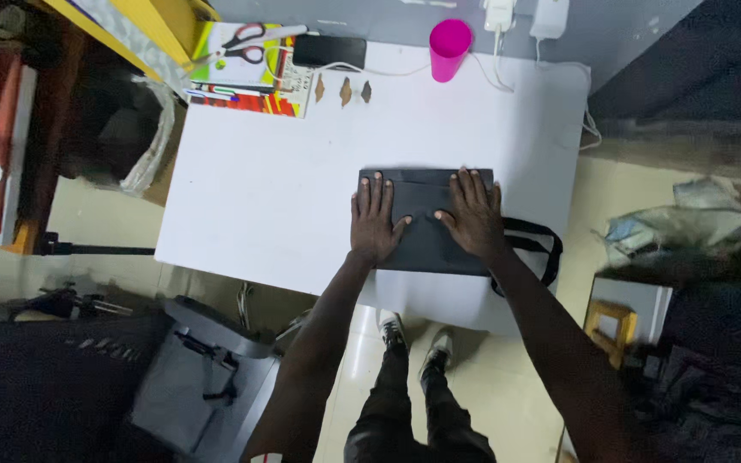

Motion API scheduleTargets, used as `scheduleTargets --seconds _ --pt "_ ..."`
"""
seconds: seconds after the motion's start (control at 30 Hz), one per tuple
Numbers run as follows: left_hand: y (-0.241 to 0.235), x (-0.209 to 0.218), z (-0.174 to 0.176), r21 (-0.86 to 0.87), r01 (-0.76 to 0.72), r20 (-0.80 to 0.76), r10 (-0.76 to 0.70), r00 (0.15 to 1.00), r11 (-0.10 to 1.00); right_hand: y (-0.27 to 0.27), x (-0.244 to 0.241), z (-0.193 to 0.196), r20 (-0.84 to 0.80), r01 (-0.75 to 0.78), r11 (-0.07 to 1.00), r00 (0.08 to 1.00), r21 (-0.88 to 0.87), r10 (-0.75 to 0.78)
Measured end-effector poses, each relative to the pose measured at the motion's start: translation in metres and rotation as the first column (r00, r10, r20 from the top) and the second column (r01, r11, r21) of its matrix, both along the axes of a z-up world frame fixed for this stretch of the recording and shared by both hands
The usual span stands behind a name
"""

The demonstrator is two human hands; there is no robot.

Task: The person folds black fabric bags by hand on a white table and then places each folded bag onto a chair.

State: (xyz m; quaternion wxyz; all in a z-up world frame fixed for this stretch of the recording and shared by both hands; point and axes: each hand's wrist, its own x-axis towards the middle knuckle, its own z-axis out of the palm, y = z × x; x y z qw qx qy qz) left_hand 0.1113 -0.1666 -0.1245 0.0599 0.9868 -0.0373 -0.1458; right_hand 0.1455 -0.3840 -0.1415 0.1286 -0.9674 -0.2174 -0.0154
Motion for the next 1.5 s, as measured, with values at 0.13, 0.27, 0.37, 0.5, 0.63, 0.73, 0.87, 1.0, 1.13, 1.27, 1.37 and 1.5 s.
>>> scheduleTargets --seconds 0.13,0.27,0.37,0.5,0.63,0.73,0.87,1.0,1.13,1.27,1.37,1.5 --pt "0.002 0.005 -0.011 -0.062 -0.011 0.049 0.014 0.999 0.998 0.003 0.004 -0.011 0.063 0.007 1.0 0.998 0.001 -0.007" --pt "0.003 0.002 -0.01 -0.054 0.001 0.052 0.002 0.999 0.999 0.004 0.004 -0.023 0.215 0.004 0.997 0.977 -0.078 0.013" --pt "0.004 0.002 -0.017 -0.079 0.011 0.068 -0.006 0.998 0.997 -0.003 0.004 -0.024 0.243 0.004 1.0 0.97 -0.03 0.004" --pt "0.015 -0.016 -0.004 -0.378 -0.152 0.169 0.23 0.958 0.913 -0.014 -0.017 0.009 0.221 0.139 0.943 0.952 0.301 -0.211" --pt "0.032 -0.026 -0.069 -0.359 -0.469 0.062 0.523 0.85 0.806 -0.036 -0.033 -0.052 -0.149 0.619 0.784 0.78 0.046 -0.607" --pt "0.035 -0.023 -0.068 -0.507 -0.572 -0.121 0.604 0.788 0.645 -0.025 -0.041 -0.034 -0.411 0.71 0.697 0.667 0.099 -0.621" --pt "0.047 -0.03 -0.114 -0.536 -0.659 -0.273 0.63 0.727 0.528 -0.023 -0.048 0.002 -0.559 0.76 0.603 0.617 0.241 -0.555" --pt "0.065 -0.061 -0.128 -0.651 -0.717 -0.435 0.651 0.623 0.251 -0.028 -0.062 -0.005 -0.781 0.831 0.502 0.472 0.24 -0.409" --pt "0.07 -0.125 -0.103 -0.746 -0.66 -0.442 0.68 0.586 0.084 -0.013 -0.079 0.031 -0.885 0.835 0.461 0.424 0.299 -0.193" --pt "0.086 -0.2 -0.091 -0.832 -0.542 -0.43 0.754 0.496 -0.118 0.029 -0.099 0.077 -0.91 0.746 0.575 0.414 0.337 -0.004" --pt "0.094 -0.247 -0.057 -0.854 -0.487 -0.418 0.801 0.429 -0.185 0.078 -0.134 0.141 -0.899 0.678 0.638 0.435 0.364 0.051" --pt "0.118 -0.308 -0.028 -0.792 -0.548 -0.454 0.861 0.229 -0.271 0.129 -0.154 0.099 -0.874 0.531 0.765 0.478 0.365 0.086"
